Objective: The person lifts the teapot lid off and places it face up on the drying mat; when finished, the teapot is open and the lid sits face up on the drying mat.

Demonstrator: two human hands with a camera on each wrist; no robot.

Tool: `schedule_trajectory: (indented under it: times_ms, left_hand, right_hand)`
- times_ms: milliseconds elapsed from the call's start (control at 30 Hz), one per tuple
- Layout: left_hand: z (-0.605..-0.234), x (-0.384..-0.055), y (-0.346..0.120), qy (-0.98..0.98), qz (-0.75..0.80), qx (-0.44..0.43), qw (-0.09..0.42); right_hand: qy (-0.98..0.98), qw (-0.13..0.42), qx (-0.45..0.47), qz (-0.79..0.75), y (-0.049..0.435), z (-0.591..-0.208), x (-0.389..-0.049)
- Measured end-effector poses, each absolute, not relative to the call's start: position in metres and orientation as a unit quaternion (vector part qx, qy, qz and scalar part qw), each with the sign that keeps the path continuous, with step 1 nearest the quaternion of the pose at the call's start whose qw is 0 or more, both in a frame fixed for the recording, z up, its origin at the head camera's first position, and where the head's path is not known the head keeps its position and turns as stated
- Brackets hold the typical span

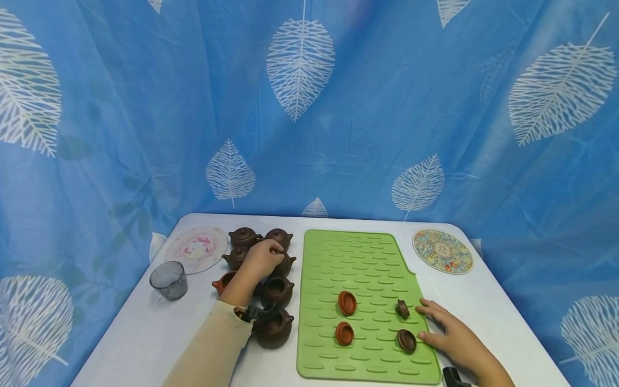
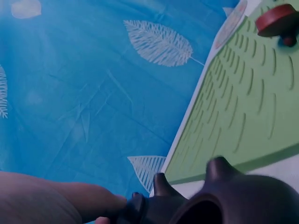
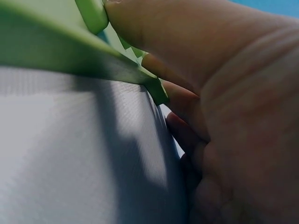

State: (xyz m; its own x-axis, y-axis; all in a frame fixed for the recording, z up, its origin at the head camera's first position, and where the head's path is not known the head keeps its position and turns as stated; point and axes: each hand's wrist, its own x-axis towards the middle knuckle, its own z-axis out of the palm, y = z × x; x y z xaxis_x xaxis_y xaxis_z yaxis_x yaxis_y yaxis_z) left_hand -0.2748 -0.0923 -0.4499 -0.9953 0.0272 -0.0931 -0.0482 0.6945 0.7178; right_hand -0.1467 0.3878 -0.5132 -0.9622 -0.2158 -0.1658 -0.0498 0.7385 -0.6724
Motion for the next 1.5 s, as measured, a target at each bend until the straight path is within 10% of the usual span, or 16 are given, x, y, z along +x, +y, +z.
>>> schedule_trajectory:
  times_ms: [633, 1033, 1500]
  left_hand:
    - [-0.447, -0.271, -0.101, 0.9, 0.433, -0.001, 0.039]
    - [-0.457, -0.263, -0.108, 0.506, 0.849, 0.009, 0.151]
    - [-0.467, -0.253, -0.102, 0.465, 0.87, 0.017, 0.164]
  right_hand:
    - [0.923, 0.117, -0.064, -0.36, 0.386, -0.512, -0.147]
    - [0.922, 0.122, -0.064, -0.363, 0.388, -0.511, -0.147]
    - [0.92, 0.12, -0.064, -0.367, 0.388, -0.513, -0.146]
